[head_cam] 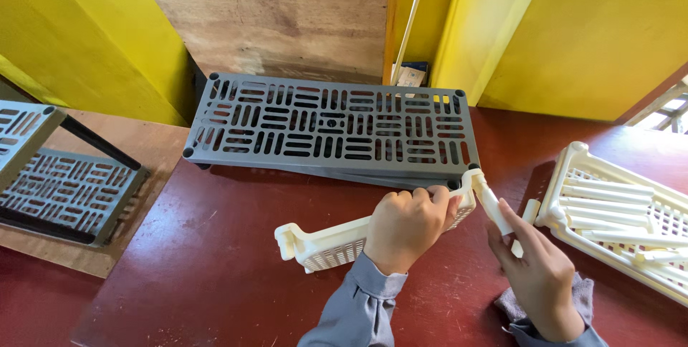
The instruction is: The person wipes a white plastic stool seat with a cloth, then inserts four white plastic legs into the seat to assemble a small stool. The assembled stool is placed on a nearby table. The person then picks up another white plastic seat and begins wiping it.
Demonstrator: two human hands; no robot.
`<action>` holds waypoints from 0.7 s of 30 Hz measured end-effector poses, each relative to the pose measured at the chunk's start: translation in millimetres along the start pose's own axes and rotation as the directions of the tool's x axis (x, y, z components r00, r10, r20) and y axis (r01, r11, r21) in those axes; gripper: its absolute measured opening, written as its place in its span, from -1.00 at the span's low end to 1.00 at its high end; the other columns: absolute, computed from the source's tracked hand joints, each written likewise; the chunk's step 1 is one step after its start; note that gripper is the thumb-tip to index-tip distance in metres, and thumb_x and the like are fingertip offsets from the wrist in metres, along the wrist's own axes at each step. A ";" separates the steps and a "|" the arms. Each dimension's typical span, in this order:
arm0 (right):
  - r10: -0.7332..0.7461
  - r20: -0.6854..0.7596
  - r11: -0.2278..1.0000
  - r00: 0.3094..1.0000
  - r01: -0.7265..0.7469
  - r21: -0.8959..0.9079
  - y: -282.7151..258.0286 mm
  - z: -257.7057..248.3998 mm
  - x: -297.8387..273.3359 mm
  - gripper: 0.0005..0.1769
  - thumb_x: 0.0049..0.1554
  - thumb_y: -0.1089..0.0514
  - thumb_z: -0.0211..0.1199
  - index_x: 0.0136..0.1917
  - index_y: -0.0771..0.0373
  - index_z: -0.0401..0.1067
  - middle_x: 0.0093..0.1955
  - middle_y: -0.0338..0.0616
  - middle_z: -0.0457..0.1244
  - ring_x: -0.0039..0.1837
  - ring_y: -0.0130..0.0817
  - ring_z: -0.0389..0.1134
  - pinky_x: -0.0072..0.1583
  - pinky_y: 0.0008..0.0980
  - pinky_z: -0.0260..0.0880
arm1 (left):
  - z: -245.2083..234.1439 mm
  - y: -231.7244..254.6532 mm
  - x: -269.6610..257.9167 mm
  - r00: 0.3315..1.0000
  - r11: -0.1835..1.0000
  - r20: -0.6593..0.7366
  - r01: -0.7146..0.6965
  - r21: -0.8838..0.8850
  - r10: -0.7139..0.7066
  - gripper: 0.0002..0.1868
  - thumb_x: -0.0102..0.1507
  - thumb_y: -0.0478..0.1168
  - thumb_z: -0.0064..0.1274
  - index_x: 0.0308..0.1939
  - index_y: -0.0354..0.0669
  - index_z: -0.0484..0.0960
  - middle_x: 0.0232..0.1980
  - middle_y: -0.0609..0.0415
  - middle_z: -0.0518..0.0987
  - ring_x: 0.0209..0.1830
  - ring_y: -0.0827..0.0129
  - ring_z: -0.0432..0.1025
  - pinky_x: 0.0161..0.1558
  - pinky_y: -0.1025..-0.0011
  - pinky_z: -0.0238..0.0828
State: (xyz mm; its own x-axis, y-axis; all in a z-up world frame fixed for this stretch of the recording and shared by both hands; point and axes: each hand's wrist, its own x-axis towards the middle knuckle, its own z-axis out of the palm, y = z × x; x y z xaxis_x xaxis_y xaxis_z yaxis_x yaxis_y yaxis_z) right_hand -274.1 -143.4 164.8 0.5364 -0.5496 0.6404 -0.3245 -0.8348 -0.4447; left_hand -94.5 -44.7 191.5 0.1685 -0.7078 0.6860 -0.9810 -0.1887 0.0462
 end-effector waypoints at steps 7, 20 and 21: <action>0.009 -0.076 1.000 0.997 -0.011 -0.016 -7.3 4.9 -0.5 -0.48 0.07 0.20 0.46 0.29 0.34 0.50 -0.23 0.00 0.40 -0.32 -0.47 0.40 -0.27 -0.44 0.40 | 1.2 -0.3 -1.0 0.999 1.000 0.038 -0.020 0.007 0.020 -0.57 0.44 0.04 0.01 -0.45 -0.07 0.47 -0.69 0.17 0.37 -0.76 0.38 0.33 -0.62 0.41 0.31; -0.008 0.468 0.570 0.884 -0.380 0.729 68.0 3.1 16.8 0.24 -0.28 0.07 0.56 0.59 0.34 0.07 0.57 0.04 0.11 0.51 -0.29 0.22 0.43 -0.19 0.22 | -1.7 -4.3 -0.7 0.992 0.985 0.104 -0.047 -0.165 0.065 -0.58 0.42 0.09 0.03 -0.42 -0.07 0.53 -0.66 0.13 0.43 -0.75 0.37 0.36 -0.62 0.38 0.27; -0.030 0.481 0.562 0.876 -0.383 0.733 72.7 5.8 17.9 0.41 -0.37 0.09 0.61 0.64 0.32 -0.01 0.65 0.02 0.00 0.60 -0.27 0.08 0.50 -0.13 0.07 | -3.6 -3.3 -3.9 0.994 0.981 0.080 -0.065 -0.184 0.081 -0.59 0.42 0.09 0.04 -0.40 -0.08 0.54 -0.65 0.13 0.43 -0.74 0.35 0.36 -0.60 0.38 0.27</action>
State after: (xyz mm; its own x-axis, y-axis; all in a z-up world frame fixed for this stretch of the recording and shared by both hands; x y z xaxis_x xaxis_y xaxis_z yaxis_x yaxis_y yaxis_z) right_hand -283.6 -213.7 140.3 0.8543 -0.4419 0.2738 0.1836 -0.2362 -0.9542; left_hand -92.3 -38.8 191.4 0.0959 -0.7731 0.6270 -0.9908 -0.0138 0.1345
